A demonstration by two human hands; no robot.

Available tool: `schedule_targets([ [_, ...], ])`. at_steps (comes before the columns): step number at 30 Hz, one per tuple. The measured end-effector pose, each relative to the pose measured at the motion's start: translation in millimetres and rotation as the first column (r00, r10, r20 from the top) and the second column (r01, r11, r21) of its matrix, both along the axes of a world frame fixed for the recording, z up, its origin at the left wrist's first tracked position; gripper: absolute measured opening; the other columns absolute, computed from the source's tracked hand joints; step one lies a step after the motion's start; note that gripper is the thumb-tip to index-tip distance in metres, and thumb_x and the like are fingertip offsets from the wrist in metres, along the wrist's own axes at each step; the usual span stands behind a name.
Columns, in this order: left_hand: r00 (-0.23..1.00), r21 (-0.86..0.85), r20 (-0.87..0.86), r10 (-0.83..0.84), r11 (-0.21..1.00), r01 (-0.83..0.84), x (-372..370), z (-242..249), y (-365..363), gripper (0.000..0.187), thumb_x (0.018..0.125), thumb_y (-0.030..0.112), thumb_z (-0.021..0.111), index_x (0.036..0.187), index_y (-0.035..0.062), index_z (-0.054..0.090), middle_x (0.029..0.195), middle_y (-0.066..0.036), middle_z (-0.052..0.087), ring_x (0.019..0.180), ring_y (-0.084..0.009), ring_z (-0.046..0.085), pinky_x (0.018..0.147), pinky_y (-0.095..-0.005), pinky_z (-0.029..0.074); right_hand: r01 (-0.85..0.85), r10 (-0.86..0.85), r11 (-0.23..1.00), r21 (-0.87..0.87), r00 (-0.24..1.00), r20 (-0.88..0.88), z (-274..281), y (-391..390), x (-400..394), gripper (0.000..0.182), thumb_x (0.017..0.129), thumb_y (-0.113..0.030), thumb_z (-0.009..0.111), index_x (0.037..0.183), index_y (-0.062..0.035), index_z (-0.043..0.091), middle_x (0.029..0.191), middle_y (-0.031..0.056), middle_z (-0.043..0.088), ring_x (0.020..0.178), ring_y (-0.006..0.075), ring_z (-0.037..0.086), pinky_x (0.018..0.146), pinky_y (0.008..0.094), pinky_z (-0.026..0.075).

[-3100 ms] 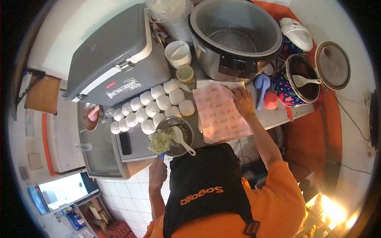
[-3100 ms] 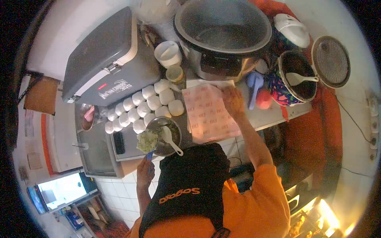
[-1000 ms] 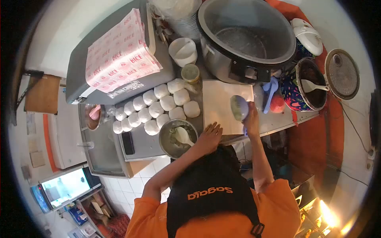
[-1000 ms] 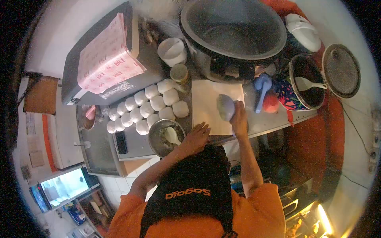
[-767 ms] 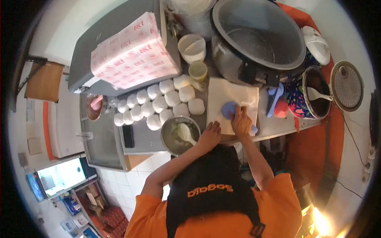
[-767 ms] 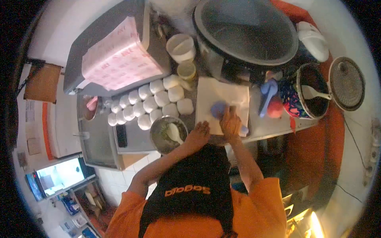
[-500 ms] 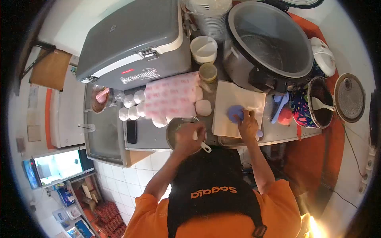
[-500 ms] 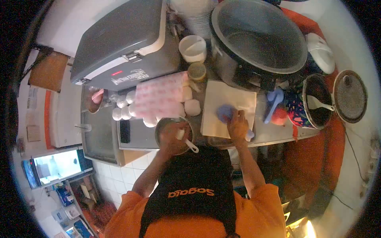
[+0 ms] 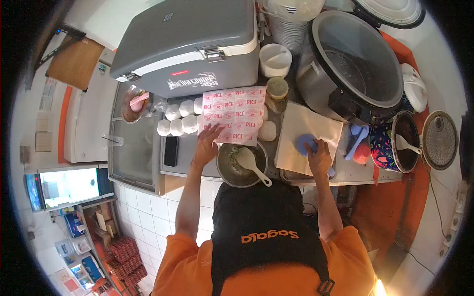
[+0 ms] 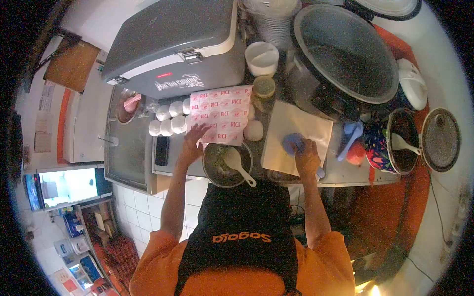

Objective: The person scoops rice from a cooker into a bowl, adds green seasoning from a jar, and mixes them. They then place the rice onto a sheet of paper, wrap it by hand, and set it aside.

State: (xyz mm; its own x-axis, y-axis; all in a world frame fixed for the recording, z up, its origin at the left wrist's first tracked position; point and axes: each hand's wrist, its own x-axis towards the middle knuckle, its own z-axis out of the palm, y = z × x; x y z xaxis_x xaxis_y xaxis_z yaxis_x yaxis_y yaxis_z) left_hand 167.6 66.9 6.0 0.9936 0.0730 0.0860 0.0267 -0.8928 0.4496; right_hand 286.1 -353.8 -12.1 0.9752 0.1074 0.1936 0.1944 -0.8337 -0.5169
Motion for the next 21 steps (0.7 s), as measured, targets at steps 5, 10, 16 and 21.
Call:
schedule_targets([
  [5, 0.984, 0.161, -0.076, -0.162, 0.972, 0.172, 30, -16, 34, 0.059, 0.085, 0.018, 0.066, 0.142, 0.0249, 0.056, 0.157, -0.003, 0.044, 0.149, -0.0373, 0.03, 0.116, -0.0587, 0.031, 0.002, -0.003, 0.999, 0.038, 1.0, 0.028, -8, -3, 0, 0.041, 0.083, -0.04, 0.079, 0.104, -0.01, 0.062, 0.098, 0.0135, 0.065, 0.086, 0.0403, 0.067, 0.067, 0.0503, 0.055],
  [10, 0.992, 0.26, -0.091, -0.091, 0.959, 0.112, 52, -42, 44, 0.051, 0.089, 0.028, 0.065, 0.139, 0.0247, 0.058, 0.159, -0.001, 0.041, 0.152, -0.0336, 0.026, 0.118, -0.0612, 0.027, 0.002, -0.002, 0.999, 0.041, 1.0, 0.003, -4, -12, 1, 0.041, 0.082, -0.039, 0.08, 0.102, -0.008, 0.062, 0.097, 0.0146, 0.066, 0.087, 0.0391, 0.067, 0.07, 0.0496, 0.055],
  [16, 0.999, 0.074, -0.038, 0.028, 0.997, -0.025, 51, -26, 36, 0.043, 0.09, 0.025, 0.067, 0.132, 0.019, 0.063, 0.152, -0.006, 0.05, 0.148, -0.0342, 0.033, 0.117, -0.0631, 0.025, 0.021, -0.025, 0.997, 0.072, 0.998, 0.053, 5, -15, -6, 0.038, 0.081, -0.027, 0.085, 0.099, -0.0005, 0.064, 0.092, 0.0147, 0.068, 0.079, 0.0324, 0.067, 0.069, 0.0413, 0.054],
  [21, 0.942, -0.202, 0.246, 0.226, 0.963, -0.178, 32, 38, -11, 0.029, 0.091, 0.008, 0.064, 0.119, 0.0096, 0.069, 0.129, -0.013, 0.068, 0.13, -0.0361, 0.056, 0.112, -0.057, 0.037, 0.085, -0.073, 0.946, 0.314, 0.996, -0.049, 47, -3, 4, 0.035, 0.085, -0.021, 0.081, 0.106, 0.0017, 0.065, 0.095, 0.0113, 0.07, 0.072, 0.0182, 0.065, 0.064, 0.0331, 0.052],
])
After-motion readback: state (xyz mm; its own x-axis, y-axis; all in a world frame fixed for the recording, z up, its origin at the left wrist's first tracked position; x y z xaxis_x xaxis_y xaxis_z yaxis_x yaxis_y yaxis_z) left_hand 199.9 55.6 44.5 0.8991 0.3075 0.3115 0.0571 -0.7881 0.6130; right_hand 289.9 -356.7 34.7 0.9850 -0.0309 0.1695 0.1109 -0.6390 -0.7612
